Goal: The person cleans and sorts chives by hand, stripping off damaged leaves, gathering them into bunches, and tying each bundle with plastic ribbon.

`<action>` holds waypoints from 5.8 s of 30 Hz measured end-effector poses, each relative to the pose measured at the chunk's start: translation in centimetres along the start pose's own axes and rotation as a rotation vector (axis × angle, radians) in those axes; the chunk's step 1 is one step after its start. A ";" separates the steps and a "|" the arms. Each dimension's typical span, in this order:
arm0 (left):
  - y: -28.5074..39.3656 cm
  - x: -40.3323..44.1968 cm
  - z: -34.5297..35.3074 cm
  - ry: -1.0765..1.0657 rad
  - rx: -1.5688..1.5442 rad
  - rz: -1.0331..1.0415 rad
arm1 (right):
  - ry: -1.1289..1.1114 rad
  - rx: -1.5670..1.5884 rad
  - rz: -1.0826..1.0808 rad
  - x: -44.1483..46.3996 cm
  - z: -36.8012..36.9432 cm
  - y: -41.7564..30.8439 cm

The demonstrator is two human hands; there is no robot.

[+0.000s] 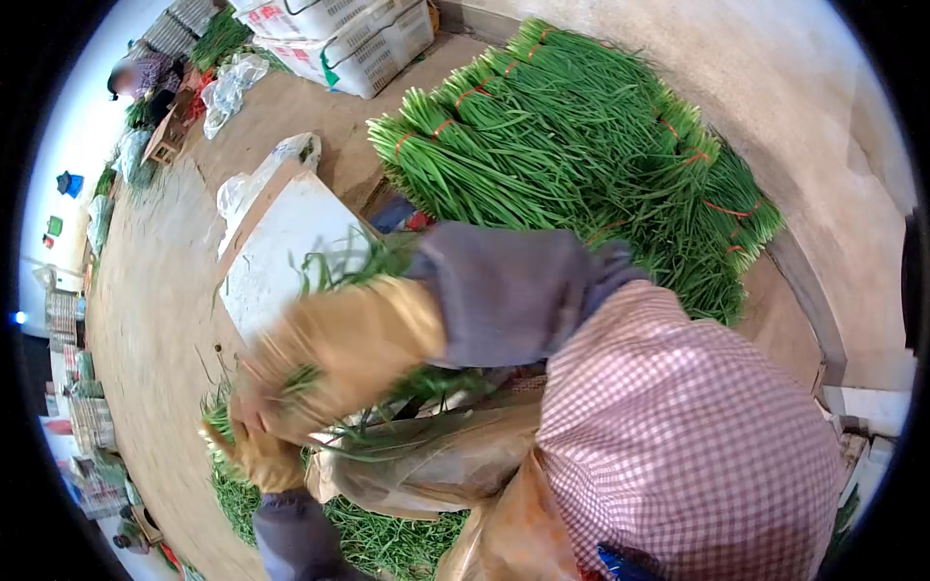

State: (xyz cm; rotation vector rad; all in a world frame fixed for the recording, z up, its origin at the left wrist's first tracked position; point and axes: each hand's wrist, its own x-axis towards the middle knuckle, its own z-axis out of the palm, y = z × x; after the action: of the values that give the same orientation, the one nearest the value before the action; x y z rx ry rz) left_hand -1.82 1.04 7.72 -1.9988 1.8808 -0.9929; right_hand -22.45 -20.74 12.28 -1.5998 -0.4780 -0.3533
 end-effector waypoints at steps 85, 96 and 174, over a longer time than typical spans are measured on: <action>8.3 -1.4 -3.1 -1.302 -0.894 -0.573 | 3.009 0.374 0.229 -73.8 -2.2 4.5; 8.7 0.8 -7.4 -1.213 -0.844 -0.532 | 1.279 -0.932 2.026 -66.0 -4.3 -0.1; 44.5 -39.0 -54.4 0.770 0.454 -2.597 | -1.733 0.064 -0.927 -2.9 79.0 -11.2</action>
State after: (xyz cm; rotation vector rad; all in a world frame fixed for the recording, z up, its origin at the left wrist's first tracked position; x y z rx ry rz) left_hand -68.18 46.41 9.95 -2.5556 -2.1961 -1.9085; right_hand -35.04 58.11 13.63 -1.1531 -2.5049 0.5100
